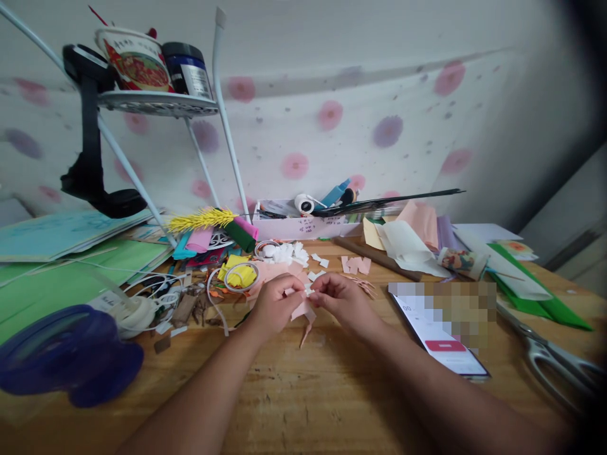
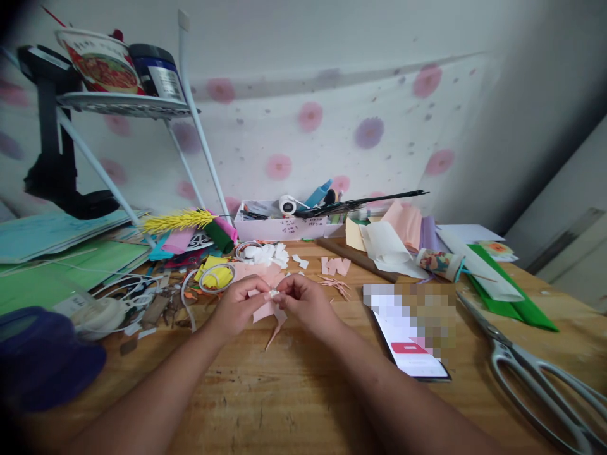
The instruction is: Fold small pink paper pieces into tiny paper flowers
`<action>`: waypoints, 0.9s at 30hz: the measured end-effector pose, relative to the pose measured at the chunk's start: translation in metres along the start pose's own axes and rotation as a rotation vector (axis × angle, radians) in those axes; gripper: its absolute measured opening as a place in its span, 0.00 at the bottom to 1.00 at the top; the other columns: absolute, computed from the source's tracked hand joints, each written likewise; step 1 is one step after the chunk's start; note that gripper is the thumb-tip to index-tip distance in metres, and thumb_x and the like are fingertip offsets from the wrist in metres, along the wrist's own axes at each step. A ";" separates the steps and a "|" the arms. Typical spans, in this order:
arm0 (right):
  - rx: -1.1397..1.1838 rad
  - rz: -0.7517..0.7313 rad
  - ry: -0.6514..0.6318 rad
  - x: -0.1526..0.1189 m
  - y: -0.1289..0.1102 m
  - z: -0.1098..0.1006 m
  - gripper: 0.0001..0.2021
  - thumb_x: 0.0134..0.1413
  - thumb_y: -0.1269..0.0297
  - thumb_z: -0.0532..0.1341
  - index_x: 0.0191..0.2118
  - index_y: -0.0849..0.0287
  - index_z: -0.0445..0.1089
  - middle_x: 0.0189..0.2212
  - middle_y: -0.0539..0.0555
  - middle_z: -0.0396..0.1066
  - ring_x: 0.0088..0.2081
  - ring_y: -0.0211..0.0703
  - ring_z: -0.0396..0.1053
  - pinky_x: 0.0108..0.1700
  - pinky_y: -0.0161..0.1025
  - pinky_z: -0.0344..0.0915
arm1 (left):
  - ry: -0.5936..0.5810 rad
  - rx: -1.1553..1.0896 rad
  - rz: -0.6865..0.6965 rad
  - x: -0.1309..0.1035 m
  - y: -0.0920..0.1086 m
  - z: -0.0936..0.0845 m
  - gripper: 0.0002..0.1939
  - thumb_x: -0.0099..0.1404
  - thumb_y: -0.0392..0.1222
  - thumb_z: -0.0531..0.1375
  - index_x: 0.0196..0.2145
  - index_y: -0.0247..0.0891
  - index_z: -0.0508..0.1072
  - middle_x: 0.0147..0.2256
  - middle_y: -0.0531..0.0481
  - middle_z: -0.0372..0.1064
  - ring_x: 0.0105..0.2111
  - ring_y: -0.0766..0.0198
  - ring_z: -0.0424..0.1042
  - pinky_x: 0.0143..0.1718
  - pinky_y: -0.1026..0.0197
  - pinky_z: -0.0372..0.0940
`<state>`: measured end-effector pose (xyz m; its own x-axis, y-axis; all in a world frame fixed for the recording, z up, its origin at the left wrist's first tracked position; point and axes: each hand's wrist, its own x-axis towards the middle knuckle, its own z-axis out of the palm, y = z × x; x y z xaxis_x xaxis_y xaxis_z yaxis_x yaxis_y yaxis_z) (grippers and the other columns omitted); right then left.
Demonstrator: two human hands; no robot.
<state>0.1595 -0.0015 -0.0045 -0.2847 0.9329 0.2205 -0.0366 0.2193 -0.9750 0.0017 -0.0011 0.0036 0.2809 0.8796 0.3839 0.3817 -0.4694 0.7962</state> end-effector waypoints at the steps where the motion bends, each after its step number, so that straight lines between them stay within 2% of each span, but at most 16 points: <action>1: -0.017 0.002 0.010 0.000 -0.001 -0.001 0.07 0.40 0.63 0.61 0.26 0.60 0.64 0.22 0.47 0.62 0.25 0.32 0.59 0.28 0.31 0.56 | -0.010 -0.022 -0.011 0.000 0.000 0.000 0.07 0.55 0.38 0.54 0.23 0.35 0.67 0.24 0.53 0.63 0.27 0.67 0.62 0.29 0.66 0.56; 9: -0.043 0.001 -0.004 -0.002 -0.006 -0.004 0.04 0.42 0.65 0.60 0.25 0.59 0.65 0.23 0.48 0.63 0.26 0.33 0.60 0.29 0.33 0.57 | -0.106 -0.112 -0.105 -0.001 -0.002 0.000 0.10 0.56 0.45 0.53 0.27 0.34 0.67 0.23 0.54 0.60 0.23 0.70 0.56 0.24 0.68 0.52; 15: 0.167 0.019 0.006 -0.002 -0.001 -0.005 0.03 0.42 0.67 0.60 0.25 0.59 0.64 0.22 0.47 0.63 0.26 0.33 0.62 0.31 0.35 0.60 | -0.098 -0.131 -0.129 0.000 -0.002 0.000 0.10 0.57 0.44 0.52 0.26 0.34 0.65 0.23 0.55 0.58 0.23 0.70 0.55 0.25 0.68 0.51; 19: 0.246 0.042 -0.037 -0.002 0.000 -0.005 0.04 0.44 0.66 0.59 0.27 0.59 0.64 0.21 0.48 0.63 0.25 0.34 0.63 0.32 0.36 0.62 | -0.098 -0.136 -0.122 0.000 -0.003 0.000 0.11 0.58 0.45 0.51 0.26 0.34 0.64 0.23 0.55 0.57 0.23 0.70 0.55 0.25 0.68 0.51; 24: 0.059 -0.039 -0.031 -0.002 -0.004 -0.002 0.08 0.41 0.65 0.61 0.31 0.59 0.64 0.27 0.48 0.64 0.28 0.33 0.62 0.32 0.34 0.60 | -0.094 -0.098 -0.116 0.000 -0.004 0.001 0.11 0.58 0.44 0.51 0.24 0.34 0.63 0.23 0.55 0.58 0.24 0.69 0.56 0.25 0.67 0.51; 27: -0.060 -0.034 -0.004 -0.001 -0.005 -0.001 0.07 0.42 0.63 0.61 0.27 0.60 0.64 0.23 0.48 0.62 0.26 0.33 0.60 0.29 0.32 0.58 | -0.118 -0.096 -0.120 -0.001 -0.003 0.002 0.11 0.58 0.44 0.51 0.24 0.34 0.64 0.22 0.55 0.57 0.24 0.70 0.56 0.25 0.67 0.51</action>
<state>0.1610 -0.0032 -0.0002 -0.2878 0.9237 0.2530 0.0114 0.2674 -0.9635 0.0020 -0.0001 -0.0004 0.3418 0.9110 0.2306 0.3342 -0.3471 0.8763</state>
